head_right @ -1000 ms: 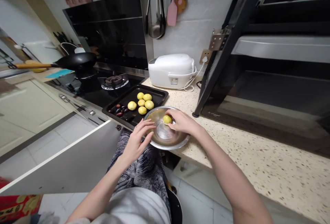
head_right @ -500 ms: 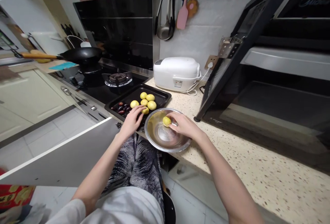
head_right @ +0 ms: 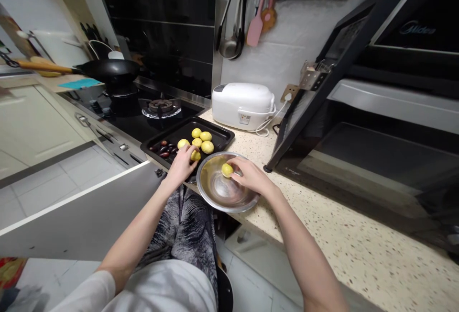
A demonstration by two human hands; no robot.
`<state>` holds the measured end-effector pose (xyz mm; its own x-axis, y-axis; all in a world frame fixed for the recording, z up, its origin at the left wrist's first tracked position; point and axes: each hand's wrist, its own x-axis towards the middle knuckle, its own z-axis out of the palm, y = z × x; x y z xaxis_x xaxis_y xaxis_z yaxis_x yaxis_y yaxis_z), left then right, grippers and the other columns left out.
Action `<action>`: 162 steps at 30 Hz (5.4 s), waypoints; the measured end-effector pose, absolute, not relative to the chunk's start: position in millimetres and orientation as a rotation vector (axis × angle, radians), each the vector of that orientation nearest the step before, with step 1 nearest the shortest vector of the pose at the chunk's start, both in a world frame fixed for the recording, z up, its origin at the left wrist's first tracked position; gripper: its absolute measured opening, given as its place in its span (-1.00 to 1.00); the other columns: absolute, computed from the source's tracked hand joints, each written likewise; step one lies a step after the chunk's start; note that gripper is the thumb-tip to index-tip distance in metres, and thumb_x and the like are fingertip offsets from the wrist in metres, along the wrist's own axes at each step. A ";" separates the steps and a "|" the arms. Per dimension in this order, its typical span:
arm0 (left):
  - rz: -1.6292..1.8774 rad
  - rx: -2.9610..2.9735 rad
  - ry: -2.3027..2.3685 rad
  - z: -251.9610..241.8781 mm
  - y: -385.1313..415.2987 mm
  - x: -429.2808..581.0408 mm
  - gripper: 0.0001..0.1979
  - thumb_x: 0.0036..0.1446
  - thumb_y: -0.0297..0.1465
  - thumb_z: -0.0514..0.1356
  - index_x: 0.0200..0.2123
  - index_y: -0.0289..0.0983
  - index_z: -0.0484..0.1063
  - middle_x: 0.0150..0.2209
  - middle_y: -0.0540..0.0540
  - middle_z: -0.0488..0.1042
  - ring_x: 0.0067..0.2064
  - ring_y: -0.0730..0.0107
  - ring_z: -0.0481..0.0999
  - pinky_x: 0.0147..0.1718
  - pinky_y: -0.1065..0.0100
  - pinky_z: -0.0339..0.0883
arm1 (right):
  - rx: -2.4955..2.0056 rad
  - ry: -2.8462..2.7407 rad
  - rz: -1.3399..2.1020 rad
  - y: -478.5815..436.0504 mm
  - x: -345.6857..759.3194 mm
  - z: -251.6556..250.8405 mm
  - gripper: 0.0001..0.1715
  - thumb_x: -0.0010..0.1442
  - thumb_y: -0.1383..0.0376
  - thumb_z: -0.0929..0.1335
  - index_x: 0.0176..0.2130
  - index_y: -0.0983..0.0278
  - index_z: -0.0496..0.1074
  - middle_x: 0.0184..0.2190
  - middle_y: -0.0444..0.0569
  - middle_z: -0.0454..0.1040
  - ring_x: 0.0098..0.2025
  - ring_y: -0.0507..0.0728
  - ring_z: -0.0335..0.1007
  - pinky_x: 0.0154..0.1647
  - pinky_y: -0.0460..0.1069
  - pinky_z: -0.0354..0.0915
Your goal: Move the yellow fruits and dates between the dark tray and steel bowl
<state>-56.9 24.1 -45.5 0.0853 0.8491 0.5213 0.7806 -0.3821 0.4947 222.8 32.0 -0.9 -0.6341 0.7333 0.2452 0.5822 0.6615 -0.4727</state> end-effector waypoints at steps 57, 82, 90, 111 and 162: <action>1.139 2.520 0.993 -31.7 -54.2 -12.4 -0.71 0.46 -0.31 0.10 0.06 -0.21 0.57 0.08 -0.14 0.62 0.28 0.11 0.46 0.33 -0.05 0.22 | -0.947 -2.531 0.914 32.0 249.0 23.2 -0.70 0.28 0.12 0.44 -0.06 0.21 0.60 -0.02 0.09 0.58 -0.04 0.25 0.52 -0.05 0.10 0.42; 0.811 2.622 1.584 -35.8 70.8 -39.1 -0.47 0.24 -0.68 0.01 0.23 -0.30 0.39 0.18 -0.36 0.43 0.23 -0.02 0.46 0.24 -0.12 0.29 | -1.004 -2.440 0.865 28.2 244.1 34.5 -0.68 0.25 0.07 0.47 -0.13 0.24 0.60 -0.15 0.04 0.66 -0.13 0.22 0.56 -0.03 0.10 0.44; 1.088 2.467 1.469 -35.4 66.7 -40.0 -0.61 0.17 -0.68 0.13 0.03 -0.30 0.45 0.03 -0.25 0.42 0.02 0.08 0.49 0.13 -0.01 0.40 | -1.012 -2.392 0.794 27.5 241.6 31.3 -0.69 0.30 0.07 0.42 -0.16 0.25 0.62 -0.19 0.03 0.67 -0.17 0.19 0.56 -0.09 0.06 0.43; 1.453 2.258 1.196 -16.5 -46.2 13.8 -0.61 0.32 -0.31 0.29 0.19 -0.12 0.42 0.05 -0.16 0.46 0.09 0.12 0.53 0.12 0.12 0.47 | -0.843 -2.304 0.730 9.9 216.2 22.5 -0.42 0.17 0.03 0.54 0.11 0.19 0.49 0.11 0.10 0.57 0.13 0.30 0.51 0.20 0.19 0.39; 0.679 2.254 2.228 -30.6 42.0 -80.8 -0.44 0.35 -0.36 0.19 0.35 -0.37 0.24 0.31 -0.47 0.34 0.35 -0.18 0.34 0.33 -0.12 0.17 | -1.031 -2.299 0.746 29.4 237.7 25.5 -0.68 0.30 0.06 0.41 -0.25 0.24 0.62 -0.25 0.00 0.67 -0.20 0.20 0.57 -0.10 0.04 0.41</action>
